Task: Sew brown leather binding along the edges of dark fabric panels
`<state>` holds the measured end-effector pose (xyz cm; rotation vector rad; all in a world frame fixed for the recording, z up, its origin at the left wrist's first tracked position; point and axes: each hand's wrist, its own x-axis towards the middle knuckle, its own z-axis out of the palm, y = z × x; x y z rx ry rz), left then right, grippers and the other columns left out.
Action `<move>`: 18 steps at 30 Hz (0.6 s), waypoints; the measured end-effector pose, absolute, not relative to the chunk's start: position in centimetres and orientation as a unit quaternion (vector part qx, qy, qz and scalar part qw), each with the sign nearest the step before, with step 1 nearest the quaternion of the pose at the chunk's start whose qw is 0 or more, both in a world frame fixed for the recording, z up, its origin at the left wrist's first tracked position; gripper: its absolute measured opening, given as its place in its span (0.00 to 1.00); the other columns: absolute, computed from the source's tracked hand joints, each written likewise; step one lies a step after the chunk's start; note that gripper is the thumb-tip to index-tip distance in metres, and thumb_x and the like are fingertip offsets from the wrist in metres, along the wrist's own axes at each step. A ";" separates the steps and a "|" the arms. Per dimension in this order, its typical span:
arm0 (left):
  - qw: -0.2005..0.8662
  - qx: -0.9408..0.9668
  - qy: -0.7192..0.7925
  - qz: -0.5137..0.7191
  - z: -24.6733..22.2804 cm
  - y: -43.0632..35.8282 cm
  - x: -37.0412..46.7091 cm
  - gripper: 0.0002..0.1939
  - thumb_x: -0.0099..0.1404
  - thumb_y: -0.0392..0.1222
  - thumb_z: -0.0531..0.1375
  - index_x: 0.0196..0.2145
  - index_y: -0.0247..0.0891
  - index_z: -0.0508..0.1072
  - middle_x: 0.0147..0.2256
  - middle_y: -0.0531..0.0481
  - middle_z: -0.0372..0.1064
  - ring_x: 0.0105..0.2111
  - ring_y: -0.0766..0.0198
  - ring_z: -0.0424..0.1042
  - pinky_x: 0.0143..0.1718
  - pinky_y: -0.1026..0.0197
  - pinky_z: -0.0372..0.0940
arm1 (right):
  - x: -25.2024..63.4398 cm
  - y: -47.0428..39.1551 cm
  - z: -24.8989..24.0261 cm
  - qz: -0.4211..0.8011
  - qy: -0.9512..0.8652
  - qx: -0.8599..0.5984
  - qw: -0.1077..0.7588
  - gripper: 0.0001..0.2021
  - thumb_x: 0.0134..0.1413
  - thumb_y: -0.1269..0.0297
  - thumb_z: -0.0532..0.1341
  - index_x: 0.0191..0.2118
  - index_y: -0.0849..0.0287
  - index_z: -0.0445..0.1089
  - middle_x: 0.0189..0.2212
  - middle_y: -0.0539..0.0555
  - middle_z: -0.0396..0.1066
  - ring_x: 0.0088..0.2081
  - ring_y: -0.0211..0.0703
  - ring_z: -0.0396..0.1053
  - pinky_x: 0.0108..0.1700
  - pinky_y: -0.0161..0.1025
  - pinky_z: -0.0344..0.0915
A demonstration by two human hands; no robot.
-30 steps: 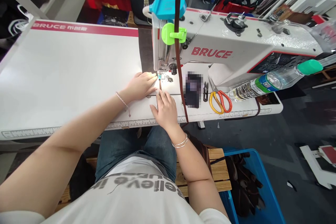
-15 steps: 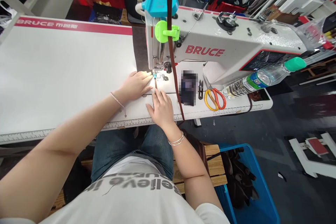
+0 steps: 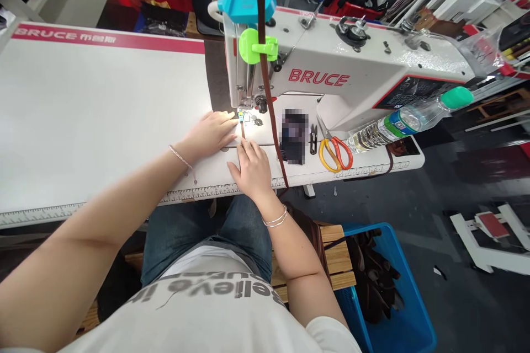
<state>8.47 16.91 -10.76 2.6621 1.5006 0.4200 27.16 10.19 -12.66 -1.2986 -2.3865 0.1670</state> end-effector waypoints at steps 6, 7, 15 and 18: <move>0.034 0.873 0.465 0.141 -10.8 17.1 8.4 0.20 0.71 0.46 0.46 0.48 0.33 0.71 0.49 0.37 0.68 0.50 0.49 0.66 0.54 0.47 0.61 | 27.2 10.1 -12.9 0.062 -0.856 -0.467 0.212 0.26 0.66 0.51 0.50 0.60 0.64 0.65 0.62 0.63 0.62 0.65 0.59 0.55 0.63 0.56 0.56; 0.034 0.873 0.465 0.141 -10.8 17.1 8.3 0.19 0.71 0.45 0.46 0.47 0.33 0.71 0.49 0.37 0.68 0.51 0.49 0.65 0.55 0.47 0.60 | 27.2 10.1 -13.0 0.061 -0.855 -0.467 0.216 0.26 0.66 0.52 0.51 0.60 0.63 0.66 0.62 0.62 0.63 0.65 0.59 0.55 0.63 0.56 0.57; 0.048 0.832 0.530 0.158 -11.3 15.4 7.4 0.20 0.72 0.48 0.46 0.46 0.31 0.70 0.56 0.36 0.64 0.53 0.51 0.65 0.57 0.49 0.60 | 27.6 10.1 -12.5 0.106 -0.812 -0.476 0.321 0.20 0.64 0.57 0.54 0.56 0.61 0.68 0.55 0.61 0.70 0.58 0.53 0.65 0.60 0.51 0.63; 0.053 0.827 0.535 0.162 -11.4 14.6 7.2 0.21 0.71 0.48 0.47 0.49 0.29 0.69 0.58 0.36 0.62 0.56 0.49 0.63 0.59 0.48 0.60 | 27.6 10.0 -12.5 0.120 -0.796 -0.475 0.355 0.18 0.64 0.58 0.54 0.55 0.60 0.69 0.53 0.61 0.71 0.56 0.52 0.67 0.59 0.51 0.65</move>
